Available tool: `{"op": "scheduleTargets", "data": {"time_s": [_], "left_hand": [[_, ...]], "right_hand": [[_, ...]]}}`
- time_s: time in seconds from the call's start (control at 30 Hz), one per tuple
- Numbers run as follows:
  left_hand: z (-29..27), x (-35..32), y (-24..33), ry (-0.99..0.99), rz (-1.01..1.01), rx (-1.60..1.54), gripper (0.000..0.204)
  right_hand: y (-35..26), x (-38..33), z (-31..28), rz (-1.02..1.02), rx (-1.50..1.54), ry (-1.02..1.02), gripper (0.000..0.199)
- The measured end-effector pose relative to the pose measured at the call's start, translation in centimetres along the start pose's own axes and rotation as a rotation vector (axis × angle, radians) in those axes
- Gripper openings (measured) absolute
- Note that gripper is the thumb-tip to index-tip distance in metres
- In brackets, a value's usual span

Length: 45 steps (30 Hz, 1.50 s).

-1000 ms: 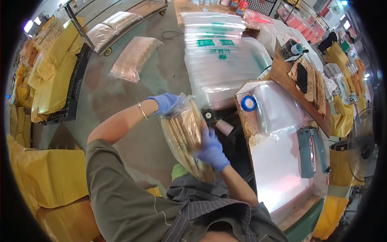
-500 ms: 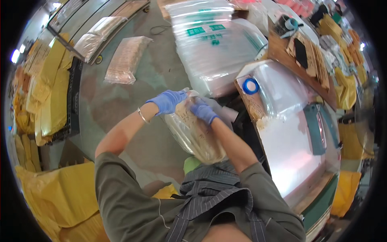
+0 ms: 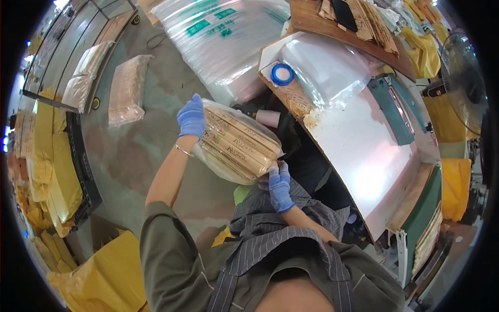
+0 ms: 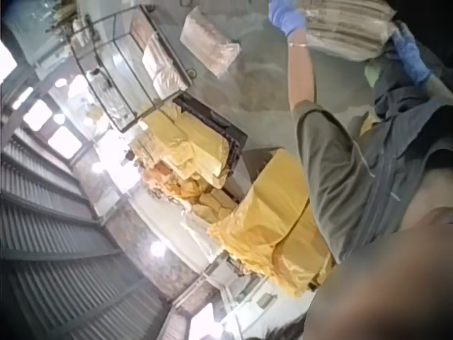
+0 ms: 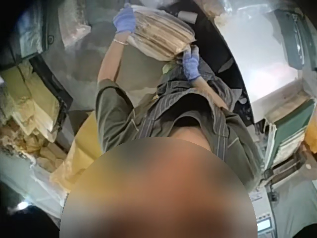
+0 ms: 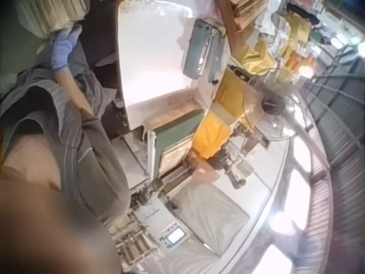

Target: Bundling wooden sticks from a conveyor belt into plastic bags and sealing them using a heat sealer.

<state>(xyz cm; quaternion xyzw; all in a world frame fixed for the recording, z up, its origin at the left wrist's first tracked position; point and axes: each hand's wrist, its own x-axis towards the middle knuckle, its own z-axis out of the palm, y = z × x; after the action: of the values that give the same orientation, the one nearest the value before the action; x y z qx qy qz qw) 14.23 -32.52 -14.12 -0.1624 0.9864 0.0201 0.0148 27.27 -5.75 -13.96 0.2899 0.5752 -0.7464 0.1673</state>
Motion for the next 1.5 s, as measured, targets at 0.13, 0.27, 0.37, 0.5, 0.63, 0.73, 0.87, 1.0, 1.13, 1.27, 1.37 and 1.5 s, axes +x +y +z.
{"op": "scheduleTargets", "data": {"time_s": [0.13,0.27,0.37,0.5,0.63,0.73,0.87,1.0,1.13,1.27,1.37,1.5], "left_hand": [[0.3,-0.3,0.5,0.086,0.049,-0.007,0.029],[2.7,-1.9,-7.6,0.119,-0.090,-0.315,0.016],[0.4,-8.1,-11.8,-0.098,-0.483,-1.250,0.008],[-9.7,-23.3,-14.1,0.120,-0.703,-1.353,0.009],[-15.6,-37.4,-8.1,0.455,-0.826,-1.082,0.008],[-8.7,-39.2,-4.3,0.931,-0.943,-0.563,0.015],[-3.6,-36.4,-5.2,0.408,-0.726,-0.370,0.019],[-6.4,-31.5,-0.8,0.291,-0.254,-0.401,0.050],[-4.5,-25.8,-3.6,0.349,-0.221,-0.319,0.077],[-2.2,-25.1,-3.4,0.011,-0.195,-0.419,0.113],[-1.4,-23.6,-3.3,-0.110,-0.399,-0.229,0.122],[-3.9,-23.5,-3.5,-0.419,-0.415,-0.119,0.119]], "right_hand": [[3.4,3.6,-2.3,-0.344,-0.740,0.113,0.025],[5.8,4.2,0.0,-0.587,-0.133,0.012,0.017],[0.4,0.7,-1.1,-0.665,-0.605,-0.142,0.012],[-8.4,-2.3,1.7,-0.953,-0.546,-0.501,0.008],[-11.8,-6.9,5.1,-1.175,-0.467,-0.699,0.018],[-6.4,-3.8,8.3,-0.943,-0.635,-1.084,0.011],[0.6,6.1,11.9,-1.129,-1.012,-1.060,0.008],[-4.8,-0.8,14.4,-0.993,-0.769,-0.926,0.009],[-1.0,2.7,14.2,-1.081,-0.959,-0.772,0.025],[2.1,3.3,13.3,-0.848,-1.560,-0.921,0.040],[4.1,4.5,13.5,-0.704,-1.527,-0.848,0.028],[6.6,1.9,15.0,-0.664,-0.603,-1.007,0.006]]}}
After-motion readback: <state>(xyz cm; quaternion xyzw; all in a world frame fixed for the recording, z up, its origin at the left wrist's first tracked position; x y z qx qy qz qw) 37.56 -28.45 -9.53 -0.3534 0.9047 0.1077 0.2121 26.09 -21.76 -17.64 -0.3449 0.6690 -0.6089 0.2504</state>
